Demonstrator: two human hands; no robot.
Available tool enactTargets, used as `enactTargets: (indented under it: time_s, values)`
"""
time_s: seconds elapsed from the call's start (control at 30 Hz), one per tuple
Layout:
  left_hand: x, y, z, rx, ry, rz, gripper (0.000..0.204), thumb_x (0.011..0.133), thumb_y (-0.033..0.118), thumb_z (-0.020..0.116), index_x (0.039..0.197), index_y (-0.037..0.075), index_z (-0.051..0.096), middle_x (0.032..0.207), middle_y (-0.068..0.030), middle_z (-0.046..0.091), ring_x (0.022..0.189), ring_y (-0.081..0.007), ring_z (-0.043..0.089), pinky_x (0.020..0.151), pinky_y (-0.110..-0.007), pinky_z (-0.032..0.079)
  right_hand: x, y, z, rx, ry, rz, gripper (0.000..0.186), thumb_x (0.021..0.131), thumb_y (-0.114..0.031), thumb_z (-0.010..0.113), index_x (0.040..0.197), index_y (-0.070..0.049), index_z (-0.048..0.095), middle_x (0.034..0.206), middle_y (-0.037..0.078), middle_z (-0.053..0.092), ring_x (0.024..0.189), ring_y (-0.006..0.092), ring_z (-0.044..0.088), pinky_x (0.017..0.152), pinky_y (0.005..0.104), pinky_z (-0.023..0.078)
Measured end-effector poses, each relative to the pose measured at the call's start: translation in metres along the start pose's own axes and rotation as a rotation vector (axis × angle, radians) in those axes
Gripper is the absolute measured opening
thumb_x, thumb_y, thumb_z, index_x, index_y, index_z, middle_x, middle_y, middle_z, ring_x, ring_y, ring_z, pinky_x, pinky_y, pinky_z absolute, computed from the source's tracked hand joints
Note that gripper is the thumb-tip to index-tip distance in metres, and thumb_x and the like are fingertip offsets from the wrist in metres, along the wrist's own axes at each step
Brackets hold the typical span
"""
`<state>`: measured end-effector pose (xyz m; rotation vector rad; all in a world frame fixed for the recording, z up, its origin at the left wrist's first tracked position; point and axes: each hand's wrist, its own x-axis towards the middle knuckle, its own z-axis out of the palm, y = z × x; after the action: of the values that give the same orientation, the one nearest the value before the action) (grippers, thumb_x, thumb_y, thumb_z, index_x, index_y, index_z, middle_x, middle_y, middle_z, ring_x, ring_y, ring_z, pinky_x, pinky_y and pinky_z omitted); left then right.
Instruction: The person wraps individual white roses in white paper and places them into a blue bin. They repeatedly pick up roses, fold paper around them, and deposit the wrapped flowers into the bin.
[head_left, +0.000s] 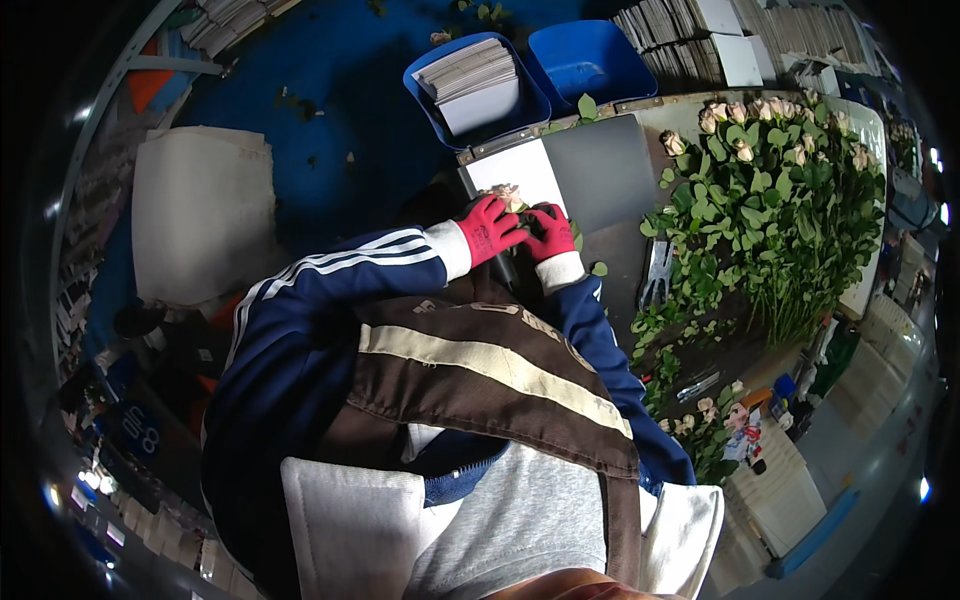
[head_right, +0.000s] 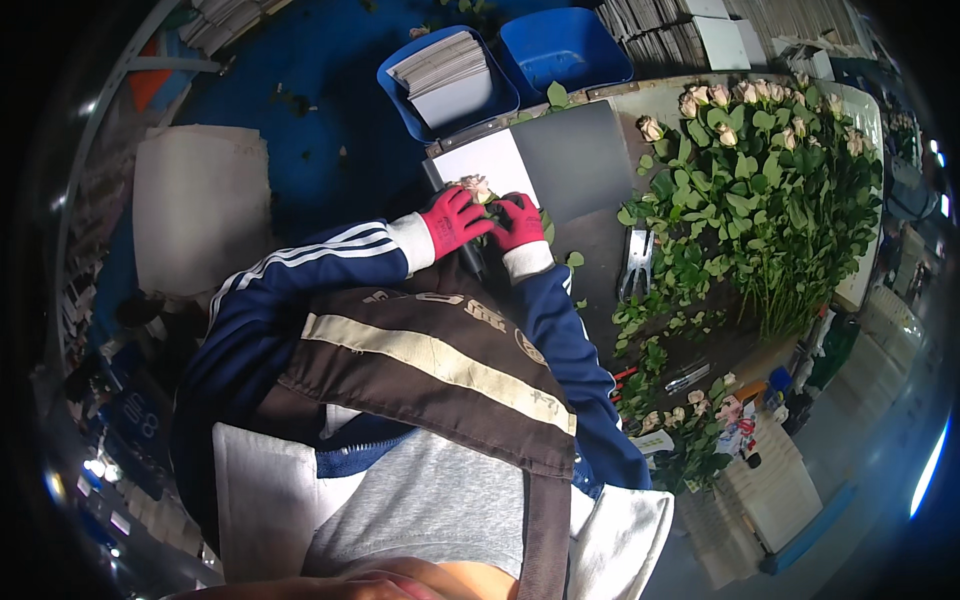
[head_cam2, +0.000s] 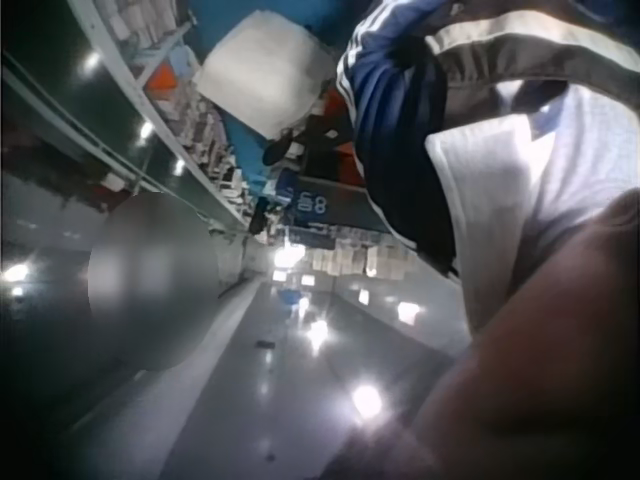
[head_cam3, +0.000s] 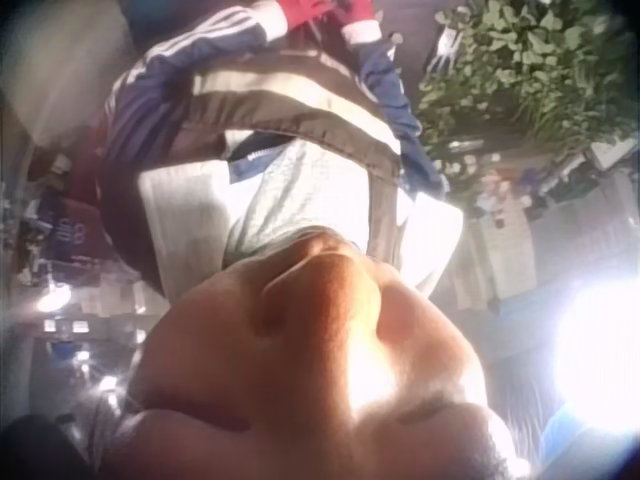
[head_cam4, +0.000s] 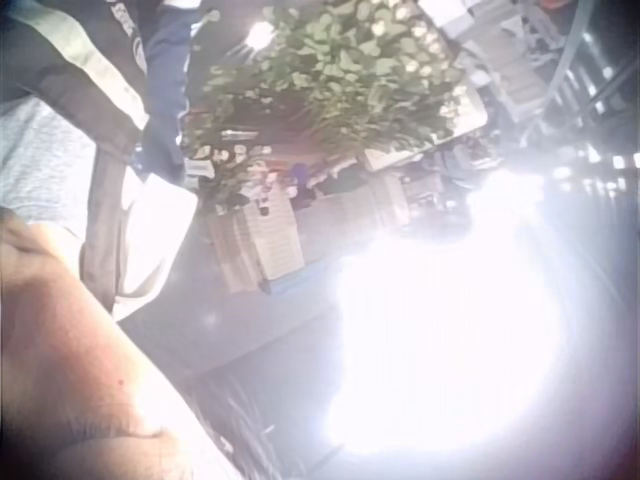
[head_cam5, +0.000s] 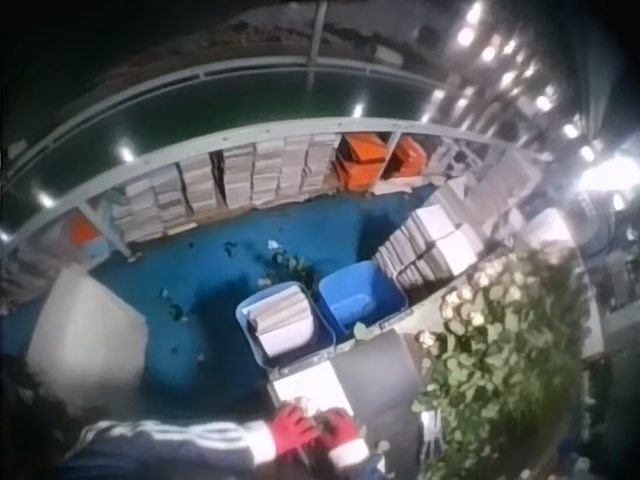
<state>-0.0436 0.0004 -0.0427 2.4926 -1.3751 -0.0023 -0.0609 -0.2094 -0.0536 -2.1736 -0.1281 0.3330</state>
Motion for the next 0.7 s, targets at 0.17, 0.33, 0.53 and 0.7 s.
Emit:
enactTargets:
  time_s: [0.17, 0.33, 0.53, 0.7]
  values:
    - [0.003, 0.008, -0.005, 0.044, -0.041, -0.078, 0.044, 0.079, 0.021, 0.05, 0.122, 0.023, 0.056, 0.127, -0.0115, 0.052, 0.107, -0.0323, 0.052, 0.095, -0.051, 0.04, -0.007, -0.006, -0.025, 0.113, -0.093, -0.066, 0.037, 0.072, -0.01, 0.072, 0.109, -0.007, 0.065, 0.117, 0.015, 0.058, 0.11, 0.0338, 0.057, 0.094, 0.0395, 0.046]
    - [0.007, -0.003, 0.003, 0.019, 0.066, -0.097, 0.043, 0.08, 0.02, 0.048, 0.122, 0.024, 0.056, 0.124, -0.0058, 0.054, 0.109, -0.0269, 0.053, 0.095, -0.047, 0.041, -0.037, 0.0, -0.041, -0.273, 0.261, 0.012, 0.035, 0.082, -0.006, 0.059, 0.117, -0.008, 0.063, 0.122, 0.019, 0.059, 0.118, 0.0373, 0.053, 0.101, 0.0418, 0.042]
    - [0.007, -0.007, -0.002, -0.045, 0.046, -0.132, 0.039, 0.082, 0.018, 0.049, 0.12, 0.023, 0.057, 0.121, -0.0019, 0.054, 0.106, -0.0249, 0.053, 0.09, -0.044, 0.041, 0.003, -0.011, -0.105, -0.1, 0.21, 0.15, 0.03, 0.083, -0.012, 0.063, 0.112, -0.008, 0.065, 0.116, 0.016, 0.063, 0.109, 0.0336, 0.059, 0.096, 0.0393, 0.047]
    - [0.011, -0.008, -0.008, -0.095, 0.009, -0.13, 0.036, 0.081, 0.018, 0.051, 0.116, 0.023, 0.059, 0.117, -0.0018, 0.055, 0.105, -0.025, 0.053, 0.085, -0.042, 0.041, 0.075, 0.07, -0.212, -0.645, 0.784, 0.009, 0.045, 0.081, -0.018, 0.066, 0.123, -0.006, 0.057, 0.12, 0.018, 0.06, 0.114, 0.0384, 0.053, 0.101, 0.0458, 0.038]
